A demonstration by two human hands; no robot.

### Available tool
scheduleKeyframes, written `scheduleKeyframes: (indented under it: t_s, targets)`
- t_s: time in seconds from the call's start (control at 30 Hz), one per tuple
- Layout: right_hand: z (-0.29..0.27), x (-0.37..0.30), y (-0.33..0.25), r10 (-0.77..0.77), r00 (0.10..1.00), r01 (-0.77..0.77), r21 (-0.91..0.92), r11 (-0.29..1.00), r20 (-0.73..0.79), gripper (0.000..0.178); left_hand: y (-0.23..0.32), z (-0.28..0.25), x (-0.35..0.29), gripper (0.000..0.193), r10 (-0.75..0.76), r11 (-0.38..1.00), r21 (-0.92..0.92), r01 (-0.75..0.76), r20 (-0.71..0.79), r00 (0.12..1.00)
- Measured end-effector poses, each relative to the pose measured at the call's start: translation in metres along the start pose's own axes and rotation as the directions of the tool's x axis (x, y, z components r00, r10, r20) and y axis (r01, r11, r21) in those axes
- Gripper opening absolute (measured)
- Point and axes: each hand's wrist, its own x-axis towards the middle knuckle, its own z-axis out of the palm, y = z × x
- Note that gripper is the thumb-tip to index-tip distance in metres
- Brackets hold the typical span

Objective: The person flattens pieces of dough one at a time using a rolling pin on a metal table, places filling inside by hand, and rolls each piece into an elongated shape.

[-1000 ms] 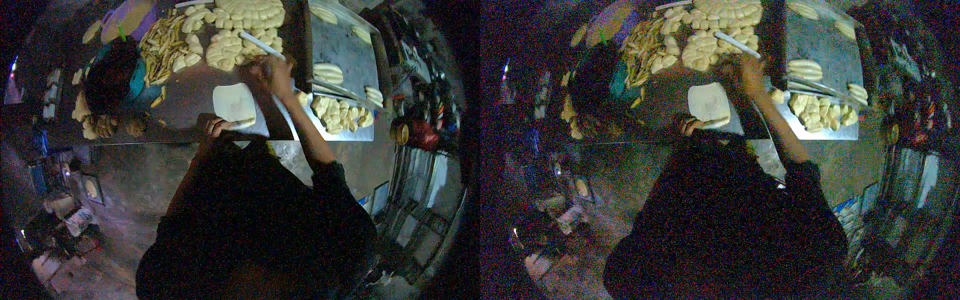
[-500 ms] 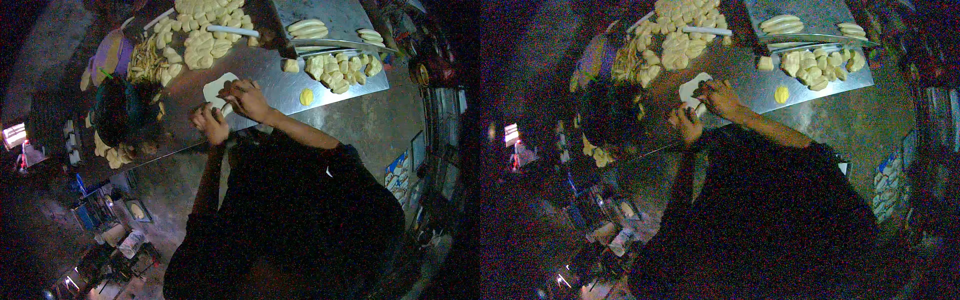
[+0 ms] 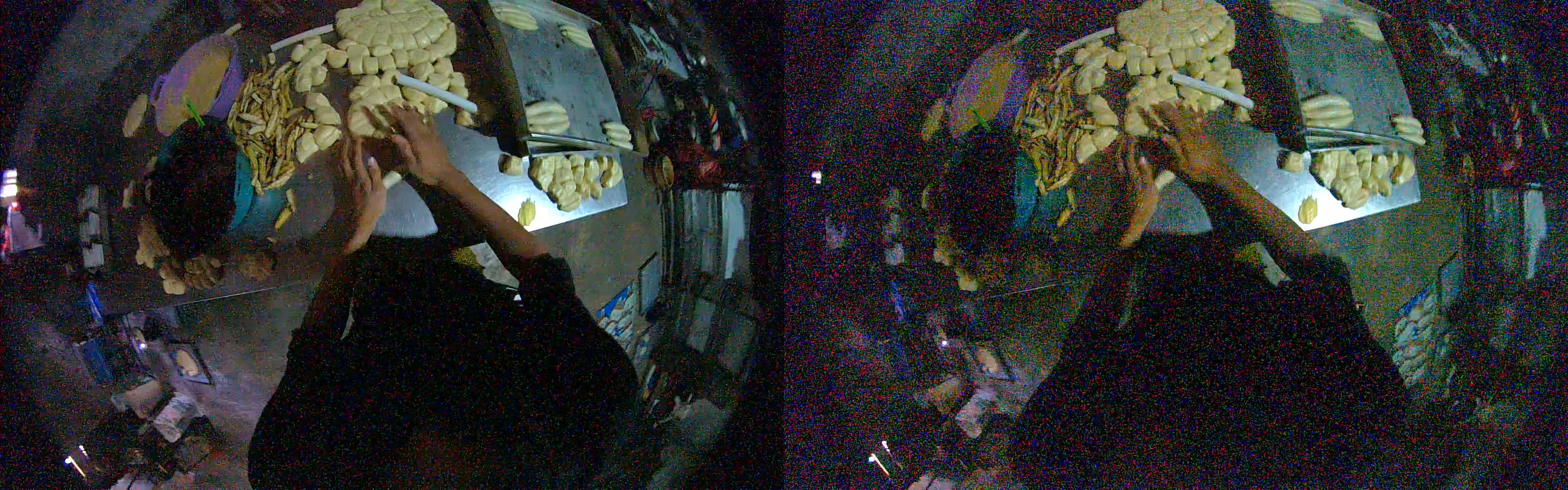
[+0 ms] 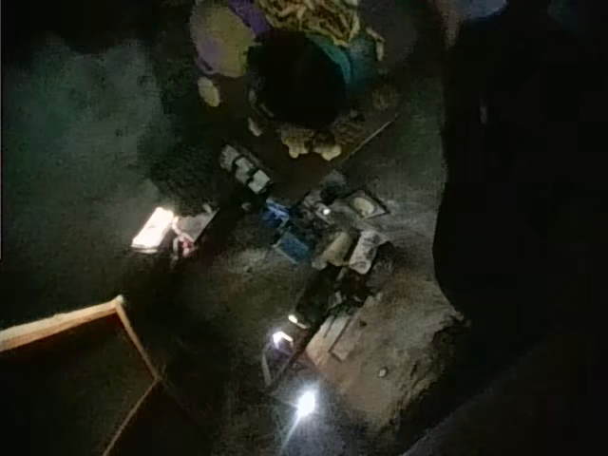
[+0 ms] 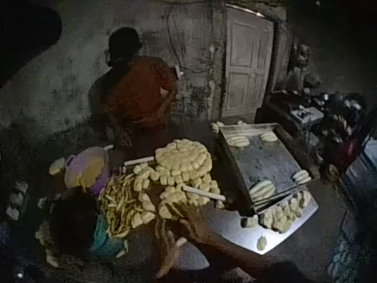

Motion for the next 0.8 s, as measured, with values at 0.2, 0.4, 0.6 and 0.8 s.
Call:
scheduleKeyframes:
  t_s: [0.2, 0.4, 0.6, 0.8]
  targets:
    - [-0.030, -0.024, -0.006, -0.071, 0.912, 0.072, 0.014, 0.997, 0.404, 0.048, -0.012, -0.008, -0.030, 0.034, -0.014, 0.993, -0.116, 0.027, 0.115, 0.993]
    - [-0.010, 0.019, -0.022, 0.317, 0.547, -0.475, -0.024, 0.880, 0.775, 0.042, -0.035, 0.007, 0.003, 0.028, -0.107, 0.894, -0.429, 0.127, 0.070, 0.992]
    - [0.024, -0.026, -0.101, 0.324, 0.537, -0.832, 0.428, 0.353, 0.778, 0.035, -0.069, -0.035, -0.057, 0.031, -0.695, 0.531, -0.698, 0.481, -0.034, 0.718]
    - [0.072, -0.071, -0.139, 0.242, 0.866, -0.471, 0.554, 0.686, 0.437, 0.033, -0.092, -0.087, -0.128, 0.034, -0.574, 0.792, -0.333, 0.511, -0.122, 0.810]
